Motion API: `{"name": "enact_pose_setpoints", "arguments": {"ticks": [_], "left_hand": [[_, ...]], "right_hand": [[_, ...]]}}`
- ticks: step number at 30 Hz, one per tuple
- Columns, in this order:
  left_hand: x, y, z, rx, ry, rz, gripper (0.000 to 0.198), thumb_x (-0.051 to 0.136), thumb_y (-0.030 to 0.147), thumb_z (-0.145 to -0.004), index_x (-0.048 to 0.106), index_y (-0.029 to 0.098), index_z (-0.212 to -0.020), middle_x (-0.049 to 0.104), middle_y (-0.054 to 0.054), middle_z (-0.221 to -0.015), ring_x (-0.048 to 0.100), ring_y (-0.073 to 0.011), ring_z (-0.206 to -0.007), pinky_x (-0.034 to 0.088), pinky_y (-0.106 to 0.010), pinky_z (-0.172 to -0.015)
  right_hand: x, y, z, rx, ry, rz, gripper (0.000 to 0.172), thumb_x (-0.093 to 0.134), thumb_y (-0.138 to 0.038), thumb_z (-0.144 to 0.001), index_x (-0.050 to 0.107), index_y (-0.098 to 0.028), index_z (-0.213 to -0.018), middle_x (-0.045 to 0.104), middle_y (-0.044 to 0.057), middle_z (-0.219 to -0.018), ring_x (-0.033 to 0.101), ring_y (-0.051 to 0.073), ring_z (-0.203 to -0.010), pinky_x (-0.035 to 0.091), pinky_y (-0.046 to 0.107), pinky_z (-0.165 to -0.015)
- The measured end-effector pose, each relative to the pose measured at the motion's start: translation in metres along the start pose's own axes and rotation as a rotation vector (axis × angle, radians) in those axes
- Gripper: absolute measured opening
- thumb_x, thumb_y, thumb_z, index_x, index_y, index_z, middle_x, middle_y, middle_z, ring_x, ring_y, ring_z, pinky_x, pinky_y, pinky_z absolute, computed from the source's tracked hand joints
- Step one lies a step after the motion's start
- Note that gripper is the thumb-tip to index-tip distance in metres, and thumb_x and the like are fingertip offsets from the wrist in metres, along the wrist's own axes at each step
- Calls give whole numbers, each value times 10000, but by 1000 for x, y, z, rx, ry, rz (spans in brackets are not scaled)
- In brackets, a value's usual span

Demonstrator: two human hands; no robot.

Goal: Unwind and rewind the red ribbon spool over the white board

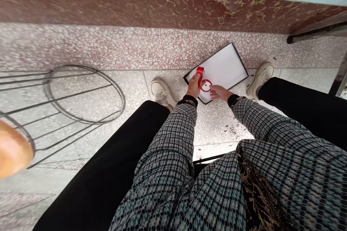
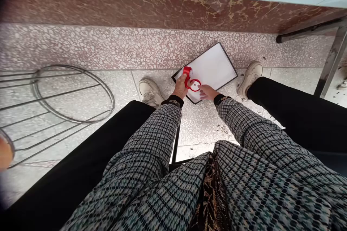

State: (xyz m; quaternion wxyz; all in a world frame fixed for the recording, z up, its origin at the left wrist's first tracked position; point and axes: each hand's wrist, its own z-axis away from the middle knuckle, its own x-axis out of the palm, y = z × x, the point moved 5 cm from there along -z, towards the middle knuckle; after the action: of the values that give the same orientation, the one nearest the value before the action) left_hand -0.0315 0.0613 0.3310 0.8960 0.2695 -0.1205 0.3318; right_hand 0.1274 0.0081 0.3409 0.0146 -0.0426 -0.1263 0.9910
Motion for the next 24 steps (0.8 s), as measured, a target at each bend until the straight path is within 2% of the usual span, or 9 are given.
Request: {"name": "enact_pose_setpoints", "arguments": {"ticks": [3, 7, 11, 15, 20, 22, 24], "left_hand": [[-8, -8, 2, -45, 36, 41, 322, 902, 394, -828, 674, 194, -935, 557, 43, -737, 519, -81, -661, 653, -355, -909], [-18, -14, 0, -51, 89, 69, 371, 872, 506, -858, 676, 209, -964, 504, 81, -664, 376, -45, -539, 676, -336, -847], [-21, -11, -3, -43, 170, 78, 393, 868, 540, -857, 701, 216, -1005, 598, 33, -737, 503, -66, -601, 643, -281, -780], [-19, -7, -1, -10, 222, 81, 381, 873, 520, -855, 706, 216, -1013, 662, 1, -816, 604, -86, -684, 624, -272, -798], [-7, -9, 3, -9, 192, 0, 400, 866, 551, -854, 687, 208, -957, 642, 18, -746, 627, -93, -654, 568, -236, -698], [0, -6, 2, 34, 172, -65, 405, 891, 532, -822, 683, 197, -912, 622, 29, -714, 609, -89, -631, 522, -224, -653], [7, 1, -1, 130, 142, -109, 370, 910, 472, -798, 684, 190, -881, 630, 37, -715, 593, -80, -632, 501, -214, -651]], "right_hand": [[24, 1, -10, 8, -2, -148, 205, 686, -407, -1005, 611, -216, -1015, 653, 17, -883, 700, 184, -815, 651, 389, -867], [25, -7, -20, -15, 19, -259, 129, 700, -313, -953, 619, -229, -1007, 625, -35, -817, 677, 146, -798, 626, 336, -878], [17, -23, -20, -51, 32, -264, 104, 670, -297, -950, 652, -221, -1019, 630, -29, -787, 648, 149, -791, 634, 326, -863], [19, -43, -10, -140, 29, -193, 168, 682, -295, -965, 670, -227, -1119, 715, -9, -933, 695, 142, -894, 623, 273, -852], [21, -58, 3, -209, 94, 29, 428, 812, -108, -826, 658, -240, -1203, 749, 2, -1137, 680, 129, -904, 599, 264, -826], [16, -64, 4, -206, 136, 124, 388, 800, -81, -839, 664, -215, -1177, 742, 17, -1090, 651, 125, -838, 575, 249, -767], [9, -73, 4, -190, 146, 204, 237, 784, -107, -890, 677, -180, -1088, 726, 21, -935, 618, 124, -747, 536, 230, -688]]}}
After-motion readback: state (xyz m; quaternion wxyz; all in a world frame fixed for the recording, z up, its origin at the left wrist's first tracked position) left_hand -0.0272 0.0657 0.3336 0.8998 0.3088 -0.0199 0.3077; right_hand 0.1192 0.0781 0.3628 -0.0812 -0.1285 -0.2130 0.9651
